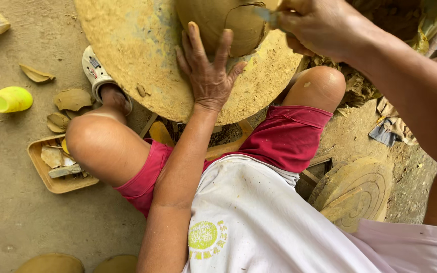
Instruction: The person carves a face into a clay vessel using a small tool, scraping out the mouth area and smoothing the edges by hand.
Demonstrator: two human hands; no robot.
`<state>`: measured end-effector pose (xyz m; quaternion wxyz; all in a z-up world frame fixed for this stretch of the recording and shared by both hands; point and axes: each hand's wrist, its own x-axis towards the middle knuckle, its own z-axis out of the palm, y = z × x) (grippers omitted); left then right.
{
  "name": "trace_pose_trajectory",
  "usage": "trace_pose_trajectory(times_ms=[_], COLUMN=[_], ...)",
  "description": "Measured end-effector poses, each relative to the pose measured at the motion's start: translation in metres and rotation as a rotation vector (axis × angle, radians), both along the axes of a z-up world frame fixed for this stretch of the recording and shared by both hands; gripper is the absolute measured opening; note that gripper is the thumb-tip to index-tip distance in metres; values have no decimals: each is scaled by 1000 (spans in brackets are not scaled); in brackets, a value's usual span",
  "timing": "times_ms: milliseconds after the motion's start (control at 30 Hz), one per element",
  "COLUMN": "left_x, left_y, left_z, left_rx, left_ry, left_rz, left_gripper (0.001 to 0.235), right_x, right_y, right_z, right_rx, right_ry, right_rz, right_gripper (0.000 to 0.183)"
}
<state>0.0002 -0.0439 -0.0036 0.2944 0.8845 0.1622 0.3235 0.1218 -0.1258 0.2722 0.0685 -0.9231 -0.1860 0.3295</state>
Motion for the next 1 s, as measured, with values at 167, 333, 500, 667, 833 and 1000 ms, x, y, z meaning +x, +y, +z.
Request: trace_pose_trajectory(times_ms=[167, 333, 500, 667, 833, 1000], left_x=[1, 3, 5, 3, 2, 4], left_y=[36, 67, 66, 50, 32, 22], left_z=[-6, 4, 11, 7, 4, 0], left_rx=[-57, -117, -126, -159, -253, -192], left_ry=[36, 136, 104, 102, 62, 34], left_rz=[-14, -86, -132, -105, -57, -43], left_gripper=[102, 117, 128, 130, 129, 127], right_x=[16, 29, 40, 47, 51, 48], right_y=[-4, -13, -17, -19, -19, -9], right_z=[-36, -50, -59, -66, -72, -75], right_rx=[404, 402, 344, 399, 316, 229], right_ry=[396, 373, 392, 413, 359, 246], right_rz=[-522, -558, -597, -592, -561, -519], right_gripper=[26, 20, 21, 20, 22, 19])
